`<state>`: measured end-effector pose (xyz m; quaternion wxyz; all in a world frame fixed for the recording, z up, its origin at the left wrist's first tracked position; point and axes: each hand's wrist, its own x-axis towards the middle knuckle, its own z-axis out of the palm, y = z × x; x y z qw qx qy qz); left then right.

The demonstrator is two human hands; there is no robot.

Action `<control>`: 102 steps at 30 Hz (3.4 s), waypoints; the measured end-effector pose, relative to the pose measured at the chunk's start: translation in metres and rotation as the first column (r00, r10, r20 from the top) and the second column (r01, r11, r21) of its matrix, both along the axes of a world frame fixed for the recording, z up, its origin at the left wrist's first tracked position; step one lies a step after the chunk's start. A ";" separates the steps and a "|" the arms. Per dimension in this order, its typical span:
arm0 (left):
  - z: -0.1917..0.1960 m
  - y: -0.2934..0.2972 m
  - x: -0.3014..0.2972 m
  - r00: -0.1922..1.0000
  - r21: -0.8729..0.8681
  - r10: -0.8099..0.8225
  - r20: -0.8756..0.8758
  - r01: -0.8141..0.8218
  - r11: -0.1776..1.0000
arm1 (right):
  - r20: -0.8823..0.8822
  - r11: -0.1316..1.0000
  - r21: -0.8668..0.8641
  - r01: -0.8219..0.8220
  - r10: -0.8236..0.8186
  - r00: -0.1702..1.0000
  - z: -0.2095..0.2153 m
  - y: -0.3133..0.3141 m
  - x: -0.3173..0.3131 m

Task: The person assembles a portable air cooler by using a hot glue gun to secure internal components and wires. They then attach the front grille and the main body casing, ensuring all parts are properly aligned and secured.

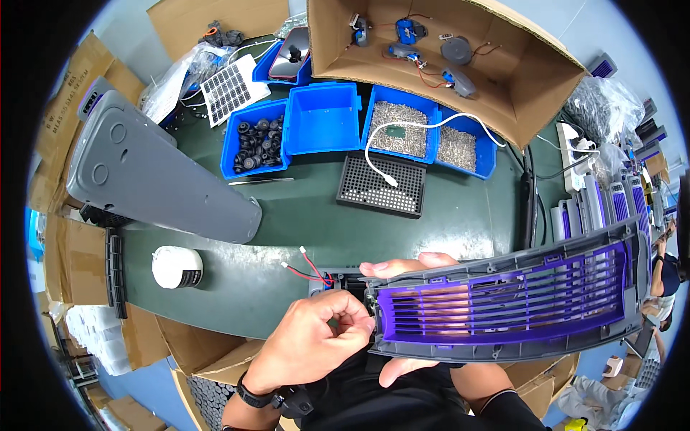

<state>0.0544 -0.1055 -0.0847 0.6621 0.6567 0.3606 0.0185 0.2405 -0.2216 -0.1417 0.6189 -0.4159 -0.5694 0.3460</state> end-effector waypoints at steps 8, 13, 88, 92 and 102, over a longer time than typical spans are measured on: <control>0.000 -0.002 0.003 0.999 0.022 0.010 0.031 -0.011 1.000 | -0.124 0.997 0.072 -0.014 0.023 0.992 -0.008 0.007 -0.003; 0.003 0.000 0.005 1.000 -0.076 0.027 -0.015 -0.028 0.997 | -0.159 0.997 0.077 0.028 -0.015 0.987 -0.019 0.007 -0.004; -0.018 0.002 0.007 0.937 0.533 0.032 0.349 -0.227 0.815 | -0.061 0.974 0.099 0.205 -0.200 0.978 -0.016 0.008 -0.003; -0.014 -0.003 0.009 0.957 0.461 0.062 0.282 -0.192 0.867 | 0.015 0.978 0.120 0.172 -0.175 0.985 -0.013 0.008 -0.003; 0.009 0.005 0.012 0.995 0.541 -0.086 0.058 0.041 0.840 | -0.067 0.919 0.284 0.273 -0.265 0.962 -0.009 0.015 -0.035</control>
